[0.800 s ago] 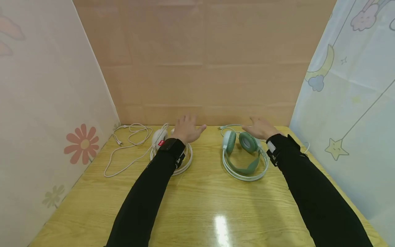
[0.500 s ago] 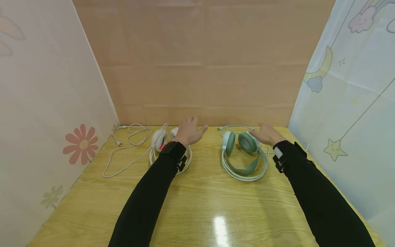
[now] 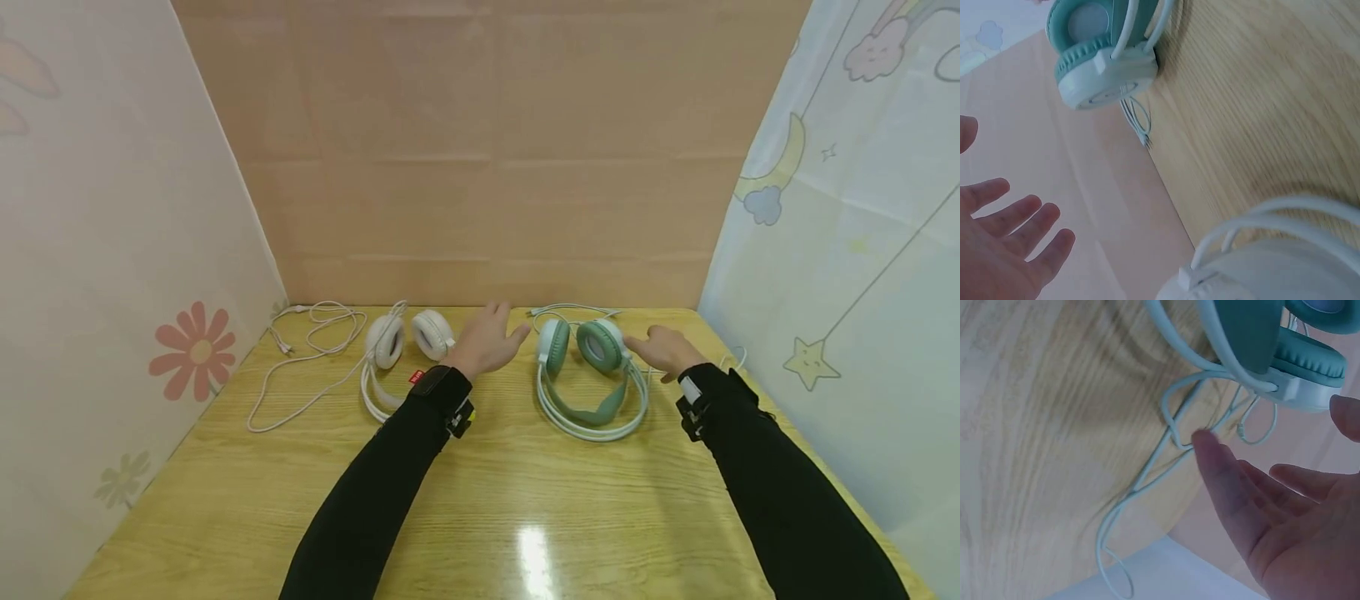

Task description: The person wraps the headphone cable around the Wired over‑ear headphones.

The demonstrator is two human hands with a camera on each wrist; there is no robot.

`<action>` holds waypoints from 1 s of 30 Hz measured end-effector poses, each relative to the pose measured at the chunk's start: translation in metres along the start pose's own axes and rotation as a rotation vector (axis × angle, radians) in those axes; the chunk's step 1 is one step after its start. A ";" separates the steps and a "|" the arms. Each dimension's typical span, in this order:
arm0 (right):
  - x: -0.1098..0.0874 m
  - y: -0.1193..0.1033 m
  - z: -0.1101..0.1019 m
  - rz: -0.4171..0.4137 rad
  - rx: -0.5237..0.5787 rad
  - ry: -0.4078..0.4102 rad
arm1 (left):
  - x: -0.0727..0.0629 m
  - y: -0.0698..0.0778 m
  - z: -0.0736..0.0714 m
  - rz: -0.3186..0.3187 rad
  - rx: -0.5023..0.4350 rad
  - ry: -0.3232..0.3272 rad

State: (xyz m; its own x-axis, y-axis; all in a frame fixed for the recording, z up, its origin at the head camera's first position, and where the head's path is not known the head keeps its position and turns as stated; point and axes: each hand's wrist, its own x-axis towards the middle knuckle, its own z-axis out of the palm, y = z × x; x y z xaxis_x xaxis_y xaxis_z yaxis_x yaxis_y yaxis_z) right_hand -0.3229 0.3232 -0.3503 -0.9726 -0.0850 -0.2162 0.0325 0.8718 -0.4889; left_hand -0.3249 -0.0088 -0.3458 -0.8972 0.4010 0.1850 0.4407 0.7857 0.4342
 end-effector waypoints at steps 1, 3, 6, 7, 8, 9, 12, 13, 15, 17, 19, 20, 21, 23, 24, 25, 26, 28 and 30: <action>0.001 0.002 0.002 0.002 0.026 -0.007 | 0.000 0.002 0.002 0.009 -0.005 0.002; 0.003 0.006 0.005 0.003 0.058 -0.013 | 0.001 0.007 0.005 0.029 -0.005 0.003; 0.004 0.009 0.009 -0.003 0.080 -0.016 | 0.001 0.013 0.012 0.058 0.016 -0.007; 0.003 0.008 0.011 -0.004 0.082 -0.016 | 0.001 0.015 0.015 0.068 0.028 -0.011; 0.003 0.009 0.012 -0.004 0.083 -0.014 | 0.002 0.017 0.019 0.078 0.038 -0.011; 0.002 0.008 0.013 -0.002 0.086 -0.014 | 0.002 0.018 0.022 0.089 0.045 -0.010; 0.002 0.009 0.017 -0.003 0.082 -0.014 | 0.002 0.024 0.031 0.125 0.051 -0.006; 0.002 0.009 0.019 -0.003 0.082 -0.016 | 0.002 0.026 0.033 0.136 0.055 -0.008; 0.003 0.012 0.022 -0.005 0.077 -0.017 | 0.001 0.031 0.039 0.161 0.065 -0.015; 0.004 0.014 0.025 -0.010 0.073 -0.018 | 0.001 0.035 0.045 0.187 0.092 -0.028; 0.005 0.016 0.026 -0.015 0.070 -0.016 | 0.001 0.039 0.054 0.217 0.118 -0.035; 0.006 0.017 0.027 -0.020 0.065 -0.012 | 0.002 0.041 0.058 0.230 0.132 -0.038; 0.007 0.018 0.028 -0.024 0.064 -0.006 | 0.002 0.042 0.062 0.241 0.144 -0.042; 0.009 0.019 0.029 -0.030 0.060 0.002 | 0.002 0.046 0.070 0.262 0.159 -0.049; 0.010 0.020 0.030 -0.033 0.055 0.003 | 0.002 0.047 0.074 0.270 0.169 -0.054; 0.010 0.020 0.030 -0.033 0.051 0.004 | 0.001 0.049 0.078 0.277 0.182 -0.059; 0.011 0.020 0.031 -0.036 0.045 0.004 | 0.001 0.050 0.081 0.278 0.192 -0.064; 0.011 0.020 0.032 -0.034 0.040 0.000 | -0.001 0.054 0.088 0.285 0.218 -0.071; 0.011 0.020 0.033 -0.035 0.039 0.004 | -0.001 0.058 0.094 0.290 0.246 -0.083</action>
State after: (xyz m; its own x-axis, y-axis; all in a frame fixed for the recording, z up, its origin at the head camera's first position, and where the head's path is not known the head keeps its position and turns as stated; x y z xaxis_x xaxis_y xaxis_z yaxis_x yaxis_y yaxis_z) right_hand -0.3249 0.3235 -0.3902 -0.9742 -0.1137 -0.1951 0.0069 0.8488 -0.5286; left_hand -0.2955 0.0803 -0.4044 -0.7336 0.6516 0.1931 0.6783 0.7196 0.1485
